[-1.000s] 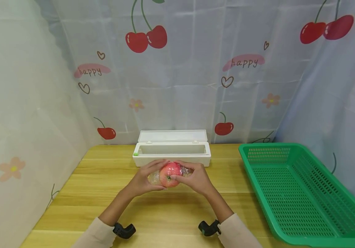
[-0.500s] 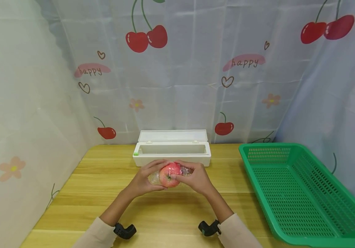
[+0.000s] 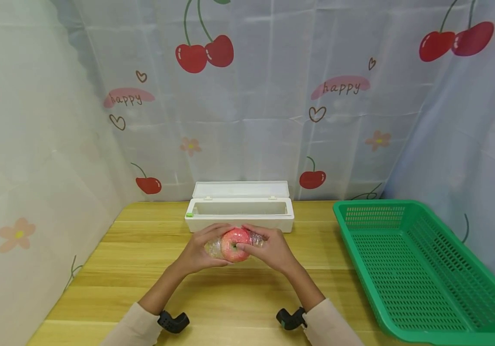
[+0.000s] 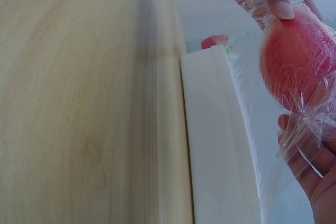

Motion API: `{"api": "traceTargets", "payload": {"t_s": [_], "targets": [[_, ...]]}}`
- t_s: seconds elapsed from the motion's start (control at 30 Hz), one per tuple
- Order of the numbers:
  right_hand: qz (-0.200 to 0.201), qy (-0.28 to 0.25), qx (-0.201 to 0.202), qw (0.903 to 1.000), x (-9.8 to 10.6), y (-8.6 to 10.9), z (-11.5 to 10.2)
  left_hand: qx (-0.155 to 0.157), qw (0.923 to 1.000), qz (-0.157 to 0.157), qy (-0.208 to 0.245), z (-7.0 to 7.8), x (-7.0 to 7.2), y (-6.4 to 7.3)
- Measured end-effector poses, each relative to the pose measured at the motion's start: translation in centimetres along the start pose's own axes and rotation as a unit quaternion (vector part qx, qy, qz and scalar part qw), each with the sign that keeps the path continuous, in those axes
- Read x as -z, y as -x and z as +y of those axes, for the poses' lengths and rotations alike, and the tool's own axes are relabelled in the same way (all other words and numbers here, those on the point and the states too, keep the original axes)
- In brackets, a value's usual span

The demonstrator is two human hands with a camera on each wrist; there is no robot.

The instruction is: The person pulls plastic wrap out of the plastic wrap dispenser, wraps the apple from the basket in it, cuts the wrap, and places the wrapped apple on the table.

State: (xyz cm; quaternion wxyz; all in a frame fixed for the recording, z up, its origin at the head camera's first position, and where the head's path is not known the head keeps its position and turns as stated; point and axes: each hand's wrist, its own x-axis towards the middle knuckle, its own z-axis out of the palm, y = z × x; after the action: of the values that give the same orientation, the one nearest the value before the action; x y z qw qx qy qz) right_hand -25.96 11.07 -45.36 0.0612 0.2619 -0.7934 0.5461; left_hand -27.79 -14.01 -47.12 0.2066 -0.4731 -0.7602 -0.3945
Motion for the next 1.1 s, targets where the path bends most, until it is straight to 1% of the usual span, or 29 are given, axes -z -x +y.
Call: {"api": "traceTargets", "payload": {"t_s": [0.1,0.23,0.37,0.47,0.7,0.87,1.1], "targets": [[0.006,-0.007,0.024,0.9997,0.0,0.0,0.1,0.003,1.0,0.0,0.001,0.0,0.0,0.0],[0.016,-0.028,0.057,0.9979,0.1,-0.1,0.9,0.01,0.9999,0.002,0.001,0.0,0.0,0.1],[0.019,-0.038,0.079,0.996,0.1,-0.1,1.4,0.02,0.9998,0.001,-0.001,-0.1,0.0,0.2],[0.018,-0.036,0.085,0.9955,0.1,-0.1,1.3,0.03,0.9995,0.001,0.004,-0.2,-0.1,0.4],[0.014,-0.023,0.075,0.9968,0.4,0.6,-2.1,0.048,0.9985,0.005,0.026,-0.4,-0.1,0.6],[0.014,-0.02,0.088,0.9958,0.4,0.6,-2.5,0.054,0.9979,0.008,0.034,-0.6,-0.1,0.6],[0.013,-0.012,0.089,0.9959,0.5,0.7,-3.0,0.071,0.9961,0.01,0.051,-0.5,-0.1,0.6]]}}
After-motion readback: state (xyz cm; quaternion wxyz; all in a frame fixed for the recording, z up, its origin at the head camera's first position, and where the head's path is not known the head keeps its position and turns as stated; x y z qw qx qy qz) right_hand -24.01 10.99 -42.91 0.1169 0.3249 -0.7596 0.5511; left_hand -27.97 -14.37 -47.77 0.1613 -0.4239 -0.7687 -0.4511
